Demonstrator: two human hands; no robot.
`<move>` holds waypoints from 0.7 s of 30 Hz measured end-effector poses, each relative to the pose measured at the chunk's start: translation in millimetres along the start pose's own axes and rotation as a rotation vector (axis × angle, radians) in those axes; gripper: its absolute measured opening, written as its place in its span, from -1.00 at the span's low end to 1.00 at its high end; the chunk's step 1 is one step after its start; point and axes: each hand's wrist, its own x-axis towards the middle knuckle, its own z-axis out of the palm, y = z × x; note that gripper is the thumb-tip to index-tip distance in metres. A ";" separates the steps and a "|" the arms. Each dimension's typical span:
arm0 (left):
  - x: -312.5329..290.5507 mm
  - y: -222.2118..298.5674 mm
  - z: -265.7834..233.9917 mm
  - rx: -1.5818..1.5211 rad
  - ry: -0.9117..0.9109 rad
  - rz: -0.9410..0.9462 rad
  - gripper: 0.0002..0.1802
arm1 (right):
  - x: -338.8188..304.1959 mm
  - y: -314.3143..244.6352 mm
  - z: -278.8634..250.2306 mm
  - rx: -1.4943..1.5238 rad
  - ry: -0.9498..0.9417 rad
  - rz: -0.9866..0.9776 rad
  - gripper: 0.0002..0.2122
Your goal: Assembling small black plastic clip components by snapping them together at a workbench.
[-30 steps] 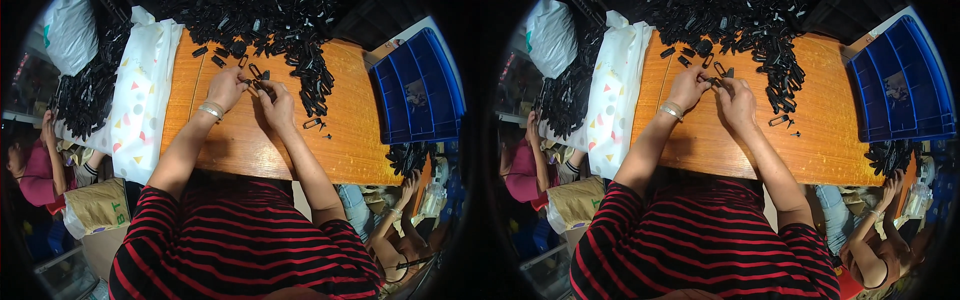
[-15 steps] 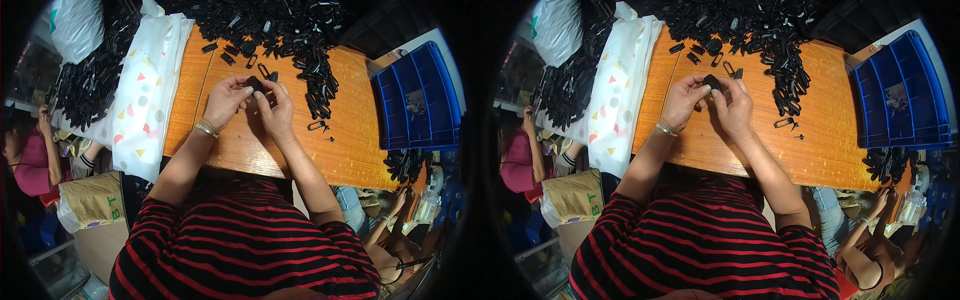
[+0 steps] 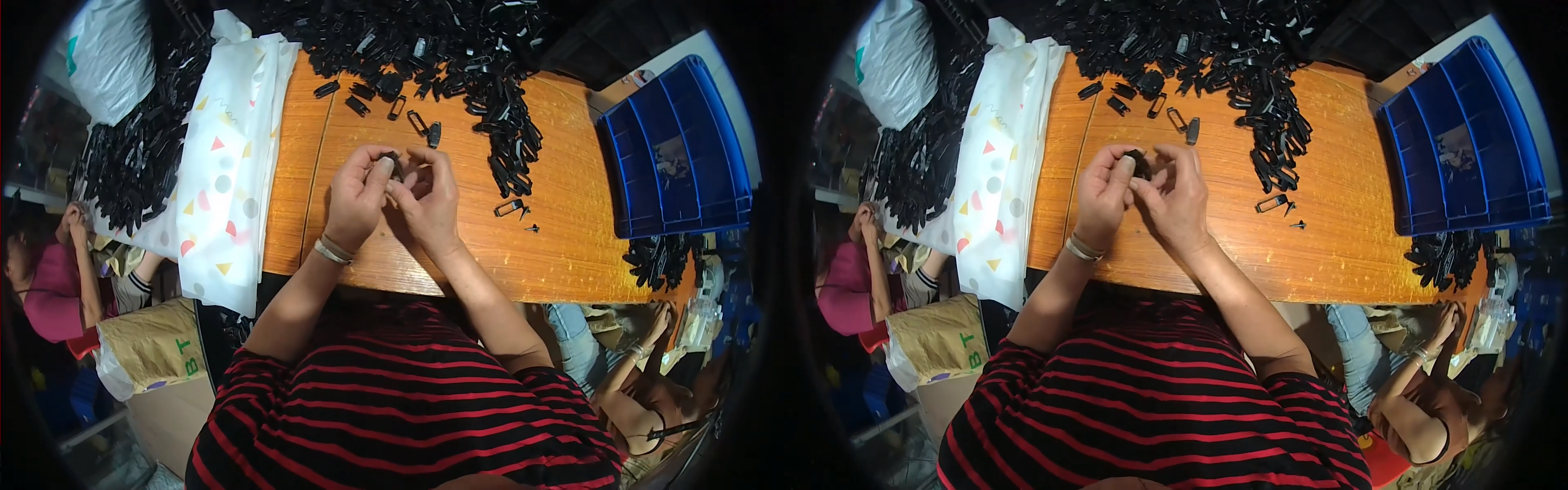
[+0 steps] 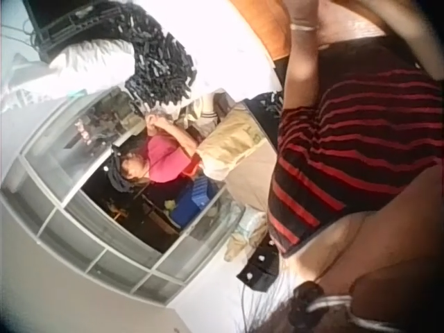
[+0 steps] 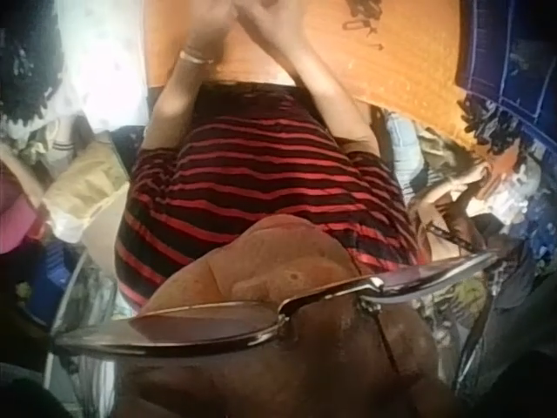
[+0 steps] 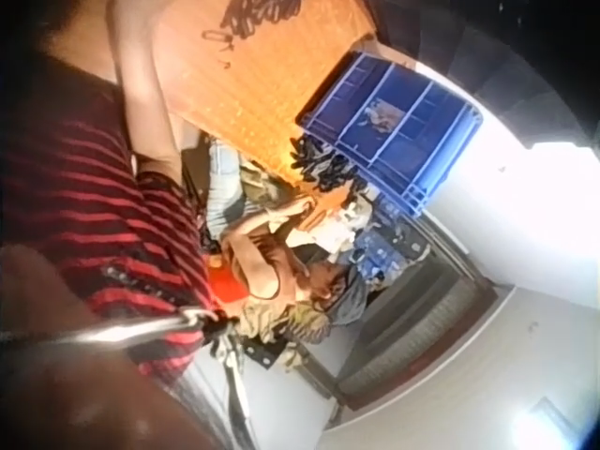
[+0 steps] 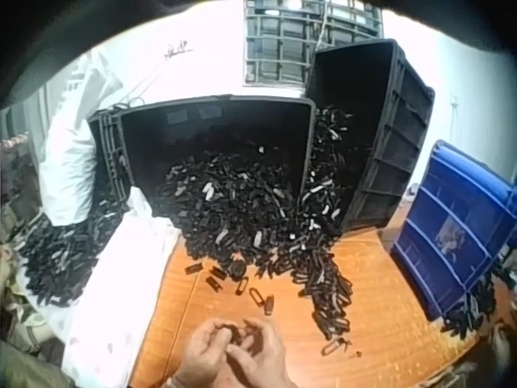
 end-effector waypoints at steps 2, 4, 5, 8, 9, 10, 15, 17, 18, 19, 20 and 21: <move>-1.0 6.1 0.2 -0.073 -0.099 -0.002 -0.85 | -3.9 2.3 3.9 0.180 -0.059 0.027 -0.61; -0.1 3.9 -1.2 -0.090 -0.143 -0.018 -0.85 | -9.6 -2.2 6.2 0.372 -0.122 0.070 -0.62; 0.1 2.7 -1.7 -0.106 -0.180 -0.022 -0.85 | -12.2 -3.7 6.3 0.368 -0.120 0.077 -0.62; 0.7 -2.0 -2.9 -0.108 -0.134 -0.098 -0.73 | -12.9 4.1 9.1 0.202 -0.134 0.108 -0.65; 0.9 -2.8 -2.4 -0.108 -0.097 -0.171 -0.68 | -9.9 11.8 6.5 0.196 -0.127 0.101 -0.65; 1.5 -3.1 -3.8 -0.057 -0.120 -0.192 -0.57 | -7.4 19.7 4.5 0.201 -0.206 0.110 -0.65; 2.8 -12.0 -15.8 -0.067 -0.033 -0.254 -0.54 | 40.6 32.7 -47.0 -0.188 -0.451 -0.074 -0.71; 2.0 -1.9 -15.4 -0.348 -0.072 -0.325 -0.59 | 68.1 32.2 -54.8 -0.418 -0.388 -0.159 -0.71; 0.7 -3.2 -14.5 -0.344 -0.071 -0.323 -0.59 | 78.4 31.4 -57.8 -0.648 -0.319 -0.248 -0.71; 0.2 -6.1 -14.8 -0.331 -0.051 -0.346 -0.64 | 85.2 34.4 -58.6 -0.643 -0.316 -0.256 -0.71; 1.4 -9.0 -15.1 -0.317 -0.031 -0.369 -0.68 | 90.2 39.7 -60.0 -0.753 -0.361 -0.276 -0.71; 5.4 -11.9 -16.0 -0.311 -0.030 -0.362 -0.68 | 94.4 44.5 -61.8 -0.864 -0.405 -0.296 -0.71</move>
